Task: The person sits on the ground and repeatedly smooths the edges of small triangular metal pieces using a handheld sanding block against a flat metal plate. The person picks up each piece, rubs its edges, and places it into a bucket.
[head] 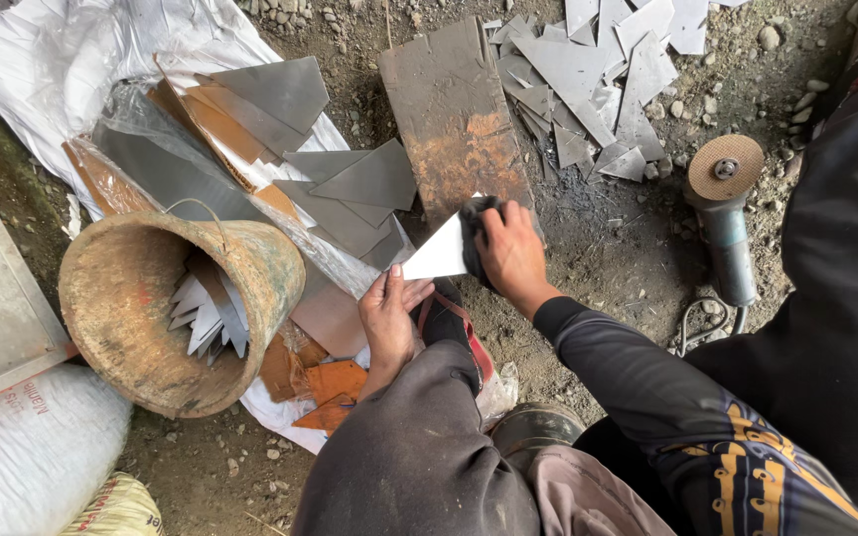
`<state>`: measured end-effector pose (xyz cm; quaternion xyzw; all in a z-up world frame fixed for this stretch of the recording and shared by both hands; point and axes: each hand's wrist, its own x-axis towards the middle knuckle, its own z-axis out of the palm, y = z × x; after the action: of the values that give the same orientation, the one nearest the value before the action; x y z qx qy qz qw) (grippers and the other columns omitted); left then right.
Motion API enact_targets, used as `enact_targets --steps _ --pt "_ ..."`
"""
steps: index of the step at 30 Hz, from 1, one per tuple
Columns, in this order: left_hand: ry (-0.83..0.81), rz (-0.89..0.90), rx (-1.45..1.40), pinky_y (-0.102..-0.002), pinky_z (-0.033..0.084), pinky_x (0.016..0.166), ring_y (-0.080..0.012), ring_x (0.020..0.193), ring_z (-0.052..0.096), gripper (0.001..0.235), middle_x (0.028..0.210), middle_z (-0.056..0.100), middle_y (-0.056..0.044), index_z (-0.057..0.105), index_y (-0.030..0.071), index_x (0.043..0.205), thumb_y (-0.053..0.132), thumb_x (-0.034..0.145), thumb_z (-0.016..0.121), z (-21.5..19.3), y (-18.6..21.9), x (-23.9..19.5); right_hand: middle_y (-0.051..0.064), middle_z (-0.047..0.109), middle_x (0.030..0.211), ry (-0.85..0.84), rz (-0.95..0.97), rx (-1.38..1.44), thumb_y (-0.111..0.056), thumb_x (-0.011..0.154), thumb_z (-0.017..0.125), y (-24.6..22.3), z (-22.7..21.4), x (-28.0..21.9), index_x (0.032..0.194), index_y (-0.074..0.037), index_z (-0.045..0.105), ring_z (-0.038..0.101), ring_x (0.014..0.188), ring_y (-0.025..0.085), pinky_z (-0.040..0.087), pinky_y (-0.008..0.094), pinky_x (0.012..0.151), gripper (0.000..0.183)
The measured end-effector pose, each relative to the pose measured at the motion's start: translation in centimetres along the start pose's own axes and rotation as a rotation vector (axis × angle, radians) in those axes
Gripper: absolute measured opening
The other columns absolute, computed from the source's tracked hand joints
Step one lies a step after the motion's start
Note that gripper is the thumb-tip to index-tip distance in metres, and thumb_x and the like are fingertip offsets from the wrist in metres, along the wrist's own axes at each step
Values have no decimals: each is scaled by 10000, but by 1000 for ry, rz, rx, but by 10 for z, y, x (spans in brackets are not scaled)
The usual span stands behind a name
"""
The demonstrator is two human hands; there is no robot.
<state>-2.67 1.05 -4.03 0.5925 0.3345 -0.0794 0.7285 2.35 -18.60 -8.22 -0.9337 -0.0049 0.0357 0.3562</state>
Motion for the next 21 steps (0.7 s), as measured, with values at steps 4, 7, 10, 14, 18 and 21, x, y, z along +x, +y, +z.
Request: enact_targets --steps 4,7,10,14,18,21 --pt "7 -5 28 -420 678 821 -330 931 776 363 994 735 -226 652 -100 1130 240 1052 549 5 5 -2 183 573 1086 -57 113 -78 -186 945 668 25 1 -6 1058 -6 601 583 1016 358 548 470 811 223" --pt "3 3 20 -426 676 828 -339 936 774 363 983 719 -231 647 -114 1118 234 1065 556 4 4 -4 180 575 1086 -69 144 -98 -190 936 675 32 -2 -12 1061 2 601 584 1006 356 548 469 797 240" --pt "9 -10 11 -433 670 825 -346 929 772 358 981 729 -230 648 -99 1121 240 1058 550 5 6 -2 189 575 1083 -63 138 -93 -167 907 677 20 -6 -10 1079 4 605 584 986 358 553 454 750 253" --pt "22 -50 -18 -395 663 827 -288 921 768 386 994 734 -191 641 -108 1113 260 1045 546 5 6 -4 157 586 1025 -54 -56 -80 -182 840 716 -33 -8 -14 985 -44 609 591 963 359 552 474 795 227" --pt "38 36 164 -297 524 789 -153 895 587 532 1015 677 -134 688 -128 1203 364 1116 506 0 9 -11 152 582 1039 -103 -277 93 -159 831 724 -99 -16 -25 1012 -49 607 583 978 358 543 452 802 242" --pt "46 9 187 -264 548 848 -125 955 656 630 1086 720 -99 656 -78 1195 480 1071 391 -7 12 -12 152 583 1032 -105 -329 169 -166 823 727 -112 -24 -22 1020 -50 615 580 961 356 530 451 790 254"
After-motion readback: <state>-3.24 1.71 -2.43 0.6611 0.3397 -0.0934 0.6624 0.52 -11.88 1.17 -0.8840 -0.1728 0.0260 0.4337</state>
